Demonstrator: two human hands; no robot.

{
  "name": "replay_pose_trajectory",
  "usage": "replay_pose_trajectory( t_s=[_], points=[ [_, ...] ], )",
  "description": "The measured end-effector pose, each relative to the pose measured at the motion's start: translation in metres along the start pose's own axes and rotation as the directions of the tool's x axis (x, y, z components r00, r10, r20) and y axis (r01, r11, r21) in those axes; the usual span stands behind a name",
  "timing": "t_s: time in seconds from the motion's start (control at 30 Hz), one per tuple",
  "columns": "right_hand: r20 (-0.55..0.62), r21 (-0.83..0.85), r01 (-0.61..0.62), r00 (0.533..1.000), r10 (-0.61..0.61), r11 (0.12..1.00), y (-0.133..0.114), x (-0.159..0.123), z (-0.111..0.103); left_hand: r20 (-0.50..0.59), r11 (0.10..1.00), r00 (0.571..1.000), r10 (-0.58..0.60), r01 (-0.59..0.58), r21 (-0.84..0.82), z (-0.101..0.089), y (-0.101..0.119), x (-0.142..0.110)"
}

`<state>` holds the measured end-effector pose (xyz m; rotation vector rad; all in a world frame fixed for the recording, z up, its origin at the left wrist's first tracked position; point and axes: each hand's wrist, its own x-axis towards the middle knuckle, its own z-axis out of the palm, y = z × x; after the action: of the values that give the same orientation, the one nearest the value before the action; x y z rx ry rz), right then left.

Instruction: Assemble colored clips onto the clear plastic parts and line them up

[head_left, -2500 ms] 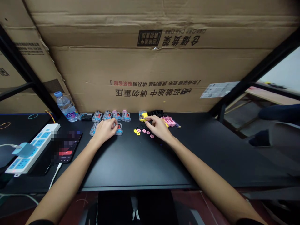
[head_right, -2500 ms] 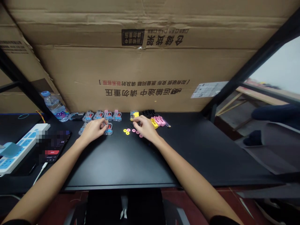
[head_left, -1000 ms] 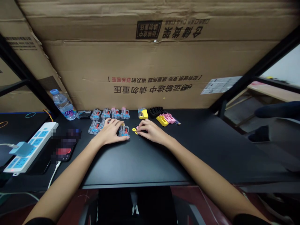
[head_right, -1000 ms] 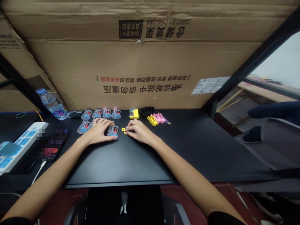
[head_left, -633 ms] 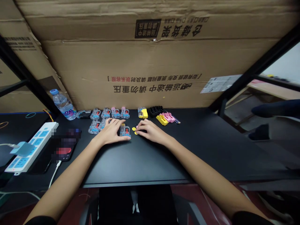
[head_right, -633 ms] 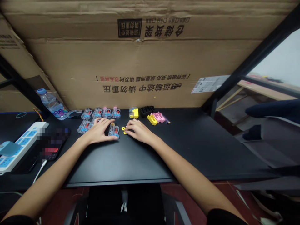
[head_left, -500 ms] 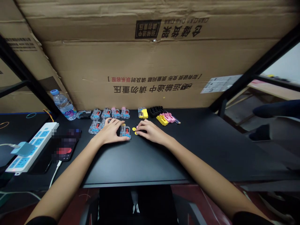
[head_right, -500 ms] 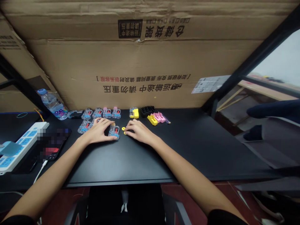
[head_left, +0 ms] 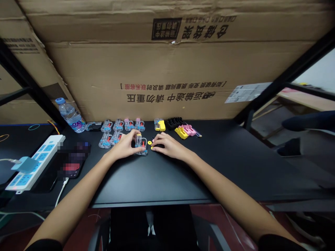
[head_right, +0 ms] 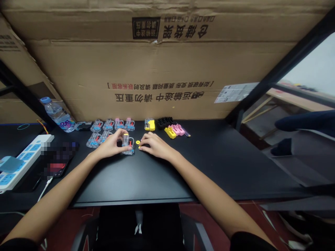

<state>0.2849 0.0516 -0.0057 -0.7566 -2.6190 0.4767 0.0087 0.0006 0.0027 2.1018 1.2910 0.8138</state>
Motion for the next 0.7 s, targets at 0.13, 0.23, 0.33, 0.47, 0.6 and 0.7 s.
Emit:
replay_pose_trajectory(
  t_s=[0.13, 0.23, 0.33, 0.47, 0.6, 0.7],
  points=[
    [0.013, 0.019, 0.012, 1.000, -0.012, 1.000, -0.002, 0.001, -0.002, 0.021, 0.942, 0.998, -0.052, 0.056, -0.331, 0.010, -0.005, 0.002],
    [0.006, 0.040, 0.000, 1.000, 0.000, 0.999, -0.005, 0.001, -0.003, 0.025, 0.887, 0.994, -0.103, 0.104, -0.450, 0.015, -0.004, 0.003],
    [-0.021, 0.135, -0.040, 0.999, 0.044, 0.990, -0.008, 0.002, -0.003, 0.020, 0.856, 0.986, -0.168, 0.156, -0.492, 0.019, -0.001, 0.003],
    [-0.114, 0.361, -0.120, 0.979, 0.171, 0.925, -0.014, 0.003, -0.002, 0.017, 0.853, 0.977, -0.213, 0.194, -0.484, 0.025, 0.001, 0.004],
    [-0.158, 0.531, -0.136, 0.954, 0.255, 0.836, -0.022, 0.006, 0.002, -0.004, 0.864, 0.981, -0.194, 0.169, -0.474, 0.028, 0.001, 0.003],
    [-0.136, 0.571, -0.125, 0.960, 0.244, 0.811, -0.026, 0.007, 0.008, -0.012, 0.874, 0.984, -0.177, 0.151, -0.463, 0.028, 0.002, 0.003]
  ],
)
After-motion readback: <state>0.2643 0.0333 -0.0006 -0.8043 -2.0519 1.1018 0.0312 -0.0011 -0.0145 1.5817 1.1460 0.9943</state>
